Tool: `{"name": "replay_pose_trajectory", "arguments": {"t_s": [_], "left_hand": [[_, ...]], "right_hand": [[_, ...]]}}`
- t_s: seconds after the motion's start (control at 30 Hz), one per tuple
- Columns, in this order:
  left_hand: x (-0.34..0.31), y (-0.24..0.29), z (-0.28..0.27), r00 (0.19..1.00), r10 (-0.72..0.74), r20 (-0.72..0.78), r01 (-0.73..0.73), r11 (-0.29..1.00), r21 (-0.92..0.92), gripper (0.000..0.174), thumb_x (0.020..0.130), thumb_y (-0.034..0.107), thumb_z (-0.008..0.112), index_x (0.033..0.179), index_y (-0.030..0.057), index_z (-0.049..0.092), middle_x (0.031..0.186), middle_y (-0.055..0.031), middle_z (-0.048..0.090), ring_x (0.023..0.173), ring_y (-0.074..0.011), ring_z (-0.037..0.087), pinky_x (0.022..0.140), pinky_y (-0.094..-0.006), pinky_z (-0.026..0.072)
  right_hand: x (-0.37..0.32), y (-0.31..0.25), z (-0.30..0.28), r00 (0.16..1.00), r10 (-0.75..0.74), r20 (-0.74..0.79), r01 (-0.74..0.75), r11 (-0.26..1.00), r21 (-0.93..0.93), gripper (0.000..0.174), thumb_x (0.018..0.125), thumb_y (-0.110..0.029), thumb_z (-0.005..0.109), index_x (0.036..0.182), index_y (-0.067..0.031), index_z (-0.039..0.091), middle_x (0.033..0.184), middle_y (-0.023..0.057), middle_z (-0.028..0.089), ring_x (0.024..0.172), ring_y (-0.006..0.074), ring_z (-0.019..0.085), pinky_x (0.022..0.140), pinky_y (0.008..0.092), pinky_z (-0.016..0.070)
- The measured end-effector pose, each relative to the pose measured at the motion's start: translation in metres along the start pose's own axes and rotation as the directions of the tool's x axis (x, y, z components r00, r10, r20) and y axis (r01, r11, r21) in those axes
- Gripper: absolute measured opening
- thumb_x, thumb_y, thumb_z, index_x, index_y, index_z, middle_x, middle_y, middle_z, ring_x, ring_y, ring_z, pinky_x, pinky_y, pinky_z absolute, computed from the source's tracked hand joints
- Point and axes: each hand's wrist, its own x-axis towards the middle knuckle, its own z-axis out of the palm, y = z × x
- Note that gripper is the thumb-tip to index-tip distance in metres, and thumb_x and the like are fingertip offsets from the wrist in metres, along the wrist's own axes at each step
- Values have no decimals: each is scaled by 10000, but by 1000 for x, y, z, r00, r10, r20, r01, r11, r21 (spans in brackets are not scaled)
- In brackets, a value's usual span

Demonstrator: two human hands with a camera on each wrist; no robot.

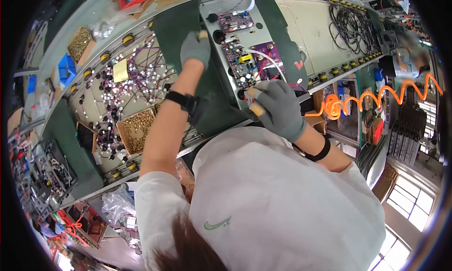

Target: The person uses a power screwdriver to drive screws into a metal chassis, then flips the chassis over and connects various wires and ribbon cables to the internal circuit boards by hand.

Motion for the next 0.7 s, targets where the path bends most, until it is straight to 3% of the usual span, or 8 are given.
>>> {"name": "replay_pose_trajectory", "arguments": {"t_s": [0.03, 0.1, 0.17, 0.27, 0.4, 0.43, 0.6, 0.7], "left_hand": [[-26, -10, 2, 993, -110, 37, 109, 994, 12, 411, 878, 394, 495, 1021, 16, 576, 1009, -232, 621, 999, -419, 561, 850, -445, 442], [-51, -46, 27, 803, -274, 529, 434, 878, -204, 349, 898, 317, 485, 1089, 32, 551, 911, -148, 641, 715, -246, 634, 649, -365, 500], [-87, -29, 34, 738, -275, 616, 630, 607, -484, 296, 915, 237, 477, 1147, 64, 538, 830, -71, 613, 591, -136, 562, 522, -282, 473], [-96, -24, 39, 849, -125, 514, 418, 754, -506, 309, 891, 193, 500, 1168, 62, 543, 836, -101, 610, 628, -175, 569, 556, -312, 470], [-104, 9, 46, 878, 23, 477, 202, 888, -414, 268, 861, 174, 521, 1103, 65, 554, 950, -185, 634, 826, -339, 618, 713, -385, 484], [-107, 18, 54, 868, 118, 482, 100, 910, -402, 298, 849, 105, 511, 1141, 43, 522, 809, -109, 595, 672, -189, 576, 603, -324, 466], [-111, 68, 70, 641, 378, 669, -13, 876, -482, 484, 809, -2, 484, 1283, 87, 439, 967, -127, 612, 867, -248, 595, 782, -305, 462], [-115, 65, 90, 703, 417, 576, -111, 865, -490, 448, 787, -7, 475, 1220, 105, 505, 962, -130, 605, 886, -280, 594, 805, -335, 468]], "right_hand": [[-3, -5, 6, 998, 27, -61, -30, 999, -37, 281, 750, -189, 652, 1018, -108, 632, 968, 88, 551, 856, 276, 536, 721, 373, 455], [-16, -3, 19, 989, 9, -144, -29, 990, -141, 233, 747, -203, 651, 948, -89, 619, 936, 95, 540, 818, 261, 534, 686, 365, 443], [-23, 1, 24, 987, -4, -163, -16, 992, -125, 210, 744, -201, 650, 911, -78, 616, 892, 95, 546, 785, 260, 538, 657, 363, 439], [-26, 8, 22, 1000, -3, -9, 2, 995, -102, 139, 731, -166, 637, 791, -45, 606, 727, 95, 541, 651, 271, 524, 575, 367, 417], [-30, 36, 8, 929, 213, -301, -162, 969, 186, 209, 774, -147, 557, 651, 21, 547, 565, 98, 481, 481, 215, 438, 475, 334, 328], [-41, 56, 0, 889, 359, -286, -266, 911, 315, 230, 793, -153, 538, 646, 23, 543, 571, 80, 477, 480, 179, 424, 472, 314, 314], [-77, 141, -33, 665, 740, -104, -349, 431, 832, 467, 951, -246, 389, 507, -122, 316, 498, 12, 388, 465, 114, 378, 461, 254, 296], [-95, 183, -38, 582, 812, -43, -358, 304, 883, 495, 953, -282, 390, 491, -122, 315, 505, 47, 419, 460, 147, 401, 467, 278, 331]]}}
